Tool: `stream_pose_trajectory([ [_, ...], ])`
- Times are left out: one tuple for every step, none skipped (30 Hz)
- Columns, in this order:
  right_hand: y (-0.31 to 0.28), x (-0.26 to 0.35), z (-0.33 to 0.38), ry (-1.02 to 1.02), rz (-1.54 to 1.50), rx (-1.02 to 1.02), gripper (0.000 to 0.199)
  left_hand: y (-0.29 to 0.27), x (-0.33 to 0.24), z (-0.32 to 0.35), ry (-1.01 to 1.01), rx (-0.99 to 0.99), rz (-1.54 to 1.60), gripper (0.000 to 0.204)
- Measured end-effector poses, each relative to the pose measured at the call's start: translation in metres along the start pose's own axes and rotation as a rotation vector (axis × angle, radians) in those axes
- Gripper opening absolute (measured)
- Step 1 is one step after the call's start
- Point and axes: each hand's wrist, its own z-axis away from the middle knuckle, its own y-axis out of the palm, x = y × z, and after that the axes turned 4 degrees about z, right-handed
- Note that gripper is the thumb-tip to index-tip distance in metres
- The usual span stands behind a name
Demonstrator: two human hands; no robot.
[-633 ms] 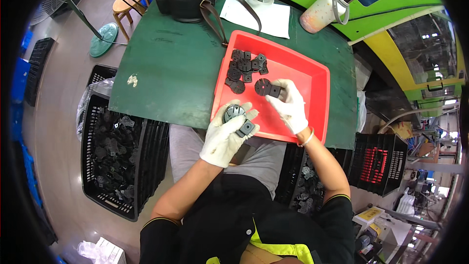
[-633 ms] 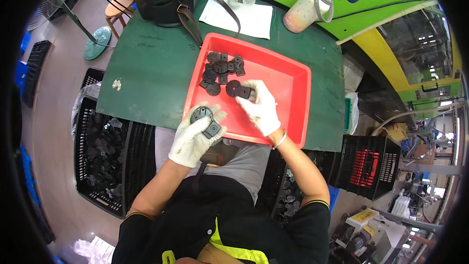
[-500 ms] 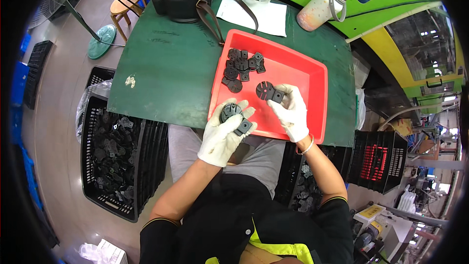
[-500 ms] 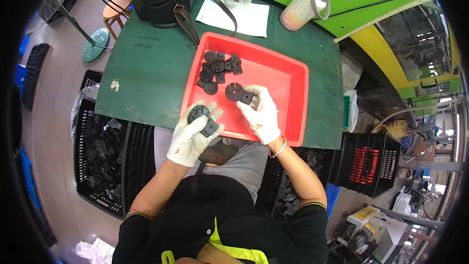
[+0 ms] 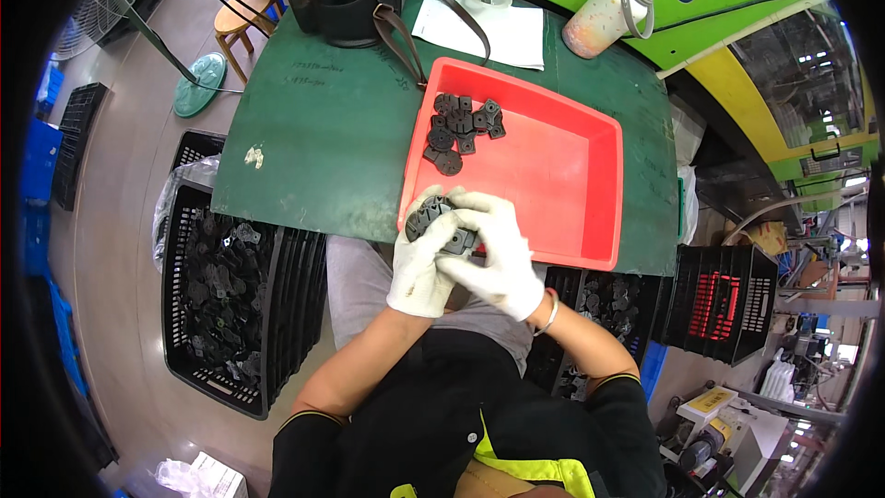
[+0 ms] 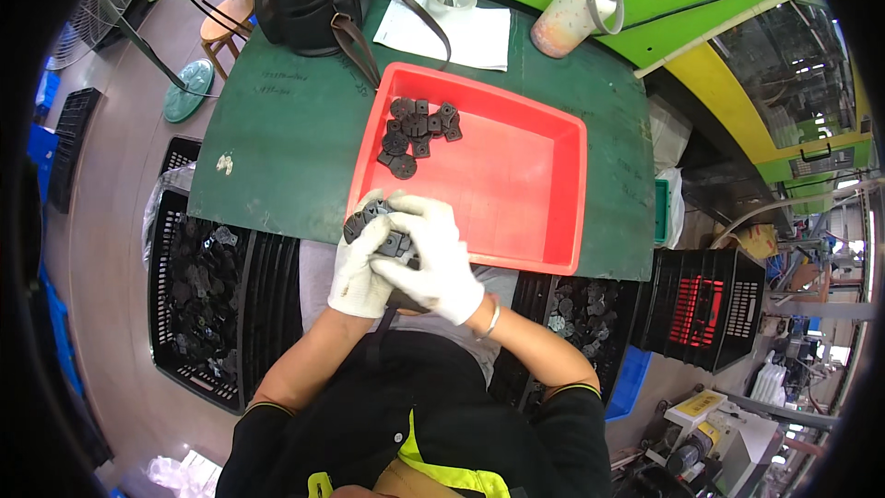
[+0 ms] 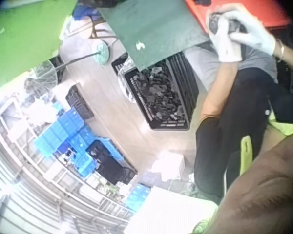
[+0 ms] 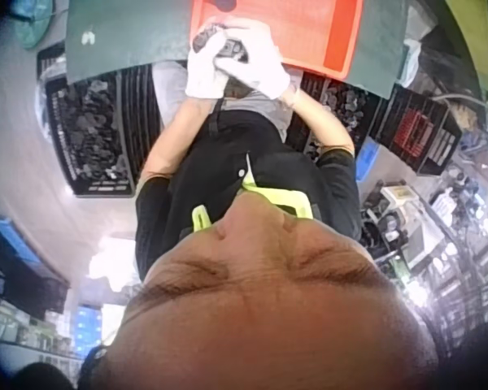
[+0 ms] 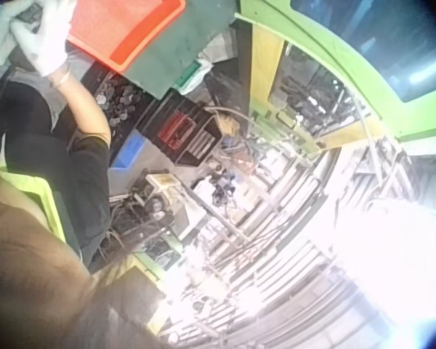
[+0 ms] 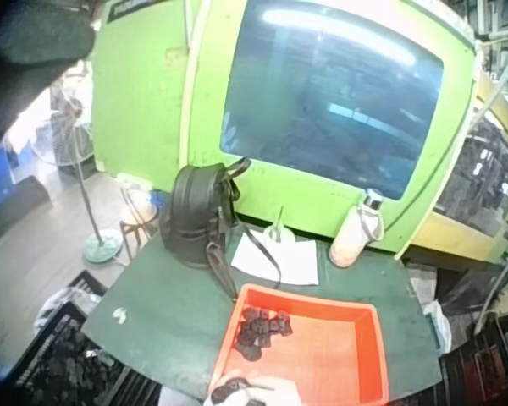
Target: The person sorts black plastic components by hand, transferring them from a red tray into a black crate.
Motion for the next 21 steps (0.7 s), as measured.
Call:
stream_pose_trajectory([
  [-0.006,-0.010,-0.006,0.055,-0.070,0.040,0.037,0.000,-0.003,0.001,-0.029,-0.010,0.061,0.052],
  [-0.015,-0.024,-0.016,0.114,-0.129,0.076,0.035,0.005,-0.004,0.002,-0.036,-0.004,0.064,0.052],
  [-0.019,-0.042,-0.026,0.252,-0.084,0.043,0.030,0.011,-0.006,0.004,-0.050,-0.011,0.060,0.050],
  [-0.016,-0.068,-0.039,0.183,0.032,-0.035,0.026,0.015,-0.007,0.005,-0.063,-0.019,0.054,0.048],
  [-0.020,-0.089,-0.054,0.086,0.156,-0.030,0.024,0.014,-0.007,0.004,-0.068,-0.013,0.060,0.046],
  [-0.015,-0.117,-0.069,-0.052,0.330,-0.020,0.027,0.013,-0.007,0.004,-0.063,-0.013,0.057,0.046],
  [-0.012,-0.135,-0.082,-0.124,0.419,0.012,0.032,0.013,-0.007,0.003,-0.067,-0.018,0.049,0.046],
  [-0.011,-0.147,-0.089,-0.126,0.423,0.008,0.032,0.013,-0.007,0.002,-0.070,-0.022,0.041,0.045],
  [-0.012,-0.159,-0.094,-0.140,0.466,0.107,0.033,0.014,-0.006,0.002,-0.072,-0.015,0.041,0.045],
  [-0.010,-0.161,-0.096,-0.157,0.500,0.210,0.034,0.013,-0.006,0.003,-0.077,-0.018,0.048,0.045],
  [-0.009,-0.164,-0.096,-0.248,0.586,0.188,0.029,0.013,-0.007,0.003,-0.084,-0.020,0.056,0.045],
  [-0.013,-0.166,-0.093,-0.247,0.585,0.188,0.029,0.012,-0.007,0.002,-0.085,-0.020,0.055,0.045],
  [-0.018,-0.155,-0.090,-0.096,0.631,0.307,0.026,0.009,-0.006,0.002,-0.078,0.001,0.059,0.046],
  [-0.024,-0.149,-0.084,0.065,0.679,0.421,0.023,0.008,-0.005,0.003,-0.081,0.026,0.060,0.047],
  [-0.028,-0.151,-0.075,0.065,0.646,0.373,0.021,0.007,-0.005,0.003,-0.086,0.024,0.060,0.047],
  [-0.030,-0.149,-0.069,0.073,0.649,0.374,0.021,0.007,-0.005,0.003,-0.078,0.030,0.040,0.048],
  [-0.034,-0.146,-0.063,0.154,0.631,0.372,0.022,0.007,-0.005,0.002,-0.071,0.038,0.019,0.049],
  [-0.038,-0.141,-0.057,0.235,0.611,0.370,0.023,0.007,-0.006,0.002,-0.082,0.038,0.017,0.049],
  [-0.042,-0.136,-0.052,0.272,0.587,0.334,0.025,0.008,-0.008,0.001,-0.082,0.032,0.037,0.051],
  [-0.045,-0.135,-0.045,0.281,0.590,0.331,0.025,0.008,-0.009,0.001,-0.082,0.026,0.057,0.053],
  [-0.047,-0.134,-0.038,0.266,0.563,0.264,0.028,0.007,-0.009,0.001,-0.087,0.033,0.052,0.054],
])
